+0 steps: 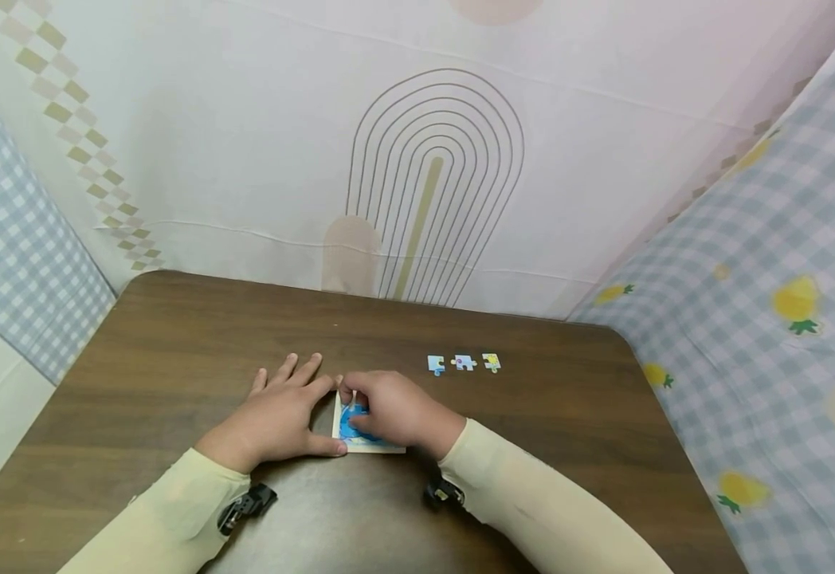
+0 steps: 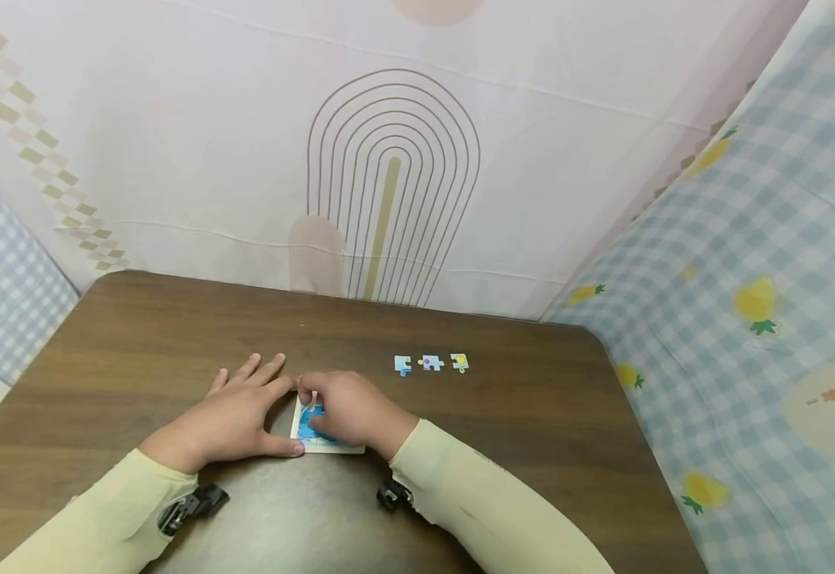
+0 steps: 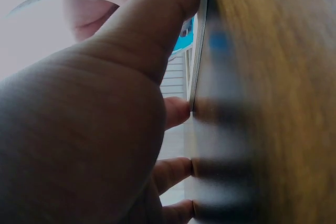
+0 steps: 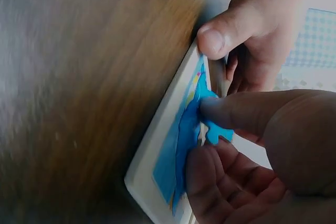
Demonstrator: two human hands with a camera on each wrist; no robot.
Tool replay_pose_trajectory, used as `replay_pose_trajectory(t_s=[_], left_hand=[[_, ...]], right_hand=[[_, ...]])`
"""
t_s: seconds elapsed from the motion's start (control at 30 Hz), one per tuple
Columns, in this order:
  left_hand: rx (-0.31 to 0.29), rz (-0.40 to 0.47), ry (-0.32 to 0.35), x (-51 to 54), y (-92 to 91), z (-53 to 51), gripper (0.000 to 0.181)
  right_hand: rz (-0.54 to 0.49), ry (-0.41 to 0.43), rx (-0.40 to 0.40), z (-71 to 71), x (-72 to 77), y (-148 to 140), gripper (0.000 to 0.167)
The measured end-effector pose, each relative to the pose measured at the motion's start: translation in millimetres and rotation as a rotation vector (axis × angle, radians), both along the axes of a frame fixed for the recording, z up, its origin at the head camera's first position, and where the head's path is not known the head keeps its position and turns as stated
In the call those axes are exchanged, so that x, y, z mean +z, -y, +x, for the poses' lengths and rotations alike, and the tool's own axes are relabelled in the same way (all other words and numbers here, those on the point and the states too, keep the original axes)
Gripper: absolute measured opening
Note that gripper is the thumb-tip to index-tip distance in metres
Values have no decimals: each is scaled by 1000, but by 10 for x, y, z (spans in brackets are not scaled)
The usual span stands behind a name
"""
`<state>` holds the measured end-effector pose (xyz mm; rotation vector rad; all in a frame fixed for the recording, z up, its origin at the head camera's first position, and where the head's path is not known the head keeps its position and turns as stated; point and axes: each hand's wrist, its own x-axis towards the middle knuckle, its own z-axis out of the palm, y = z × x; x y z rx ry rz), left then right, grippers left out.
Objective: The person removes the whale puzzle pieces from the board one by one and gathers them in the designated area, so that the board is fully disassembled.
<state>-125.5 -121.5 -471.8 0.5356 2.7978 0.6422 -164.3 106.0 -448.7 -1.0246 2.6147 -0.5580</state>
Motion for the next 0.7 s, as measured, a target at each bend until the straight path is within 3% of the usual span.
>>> replay_pose_trajectory(t_s=[0.2,0.5,0.7], left_hand=[[2,0,-3,8,-6,0,111],[2,2,-6,9,-7,2,107],[-1,0,-9,-5,-1,-5,109]], right_hand=[[-16,-11,22,61,11,-19,16],[-38,-8,-21,90,30,-40,10],[53,-108,-6,129,8,3,15]])
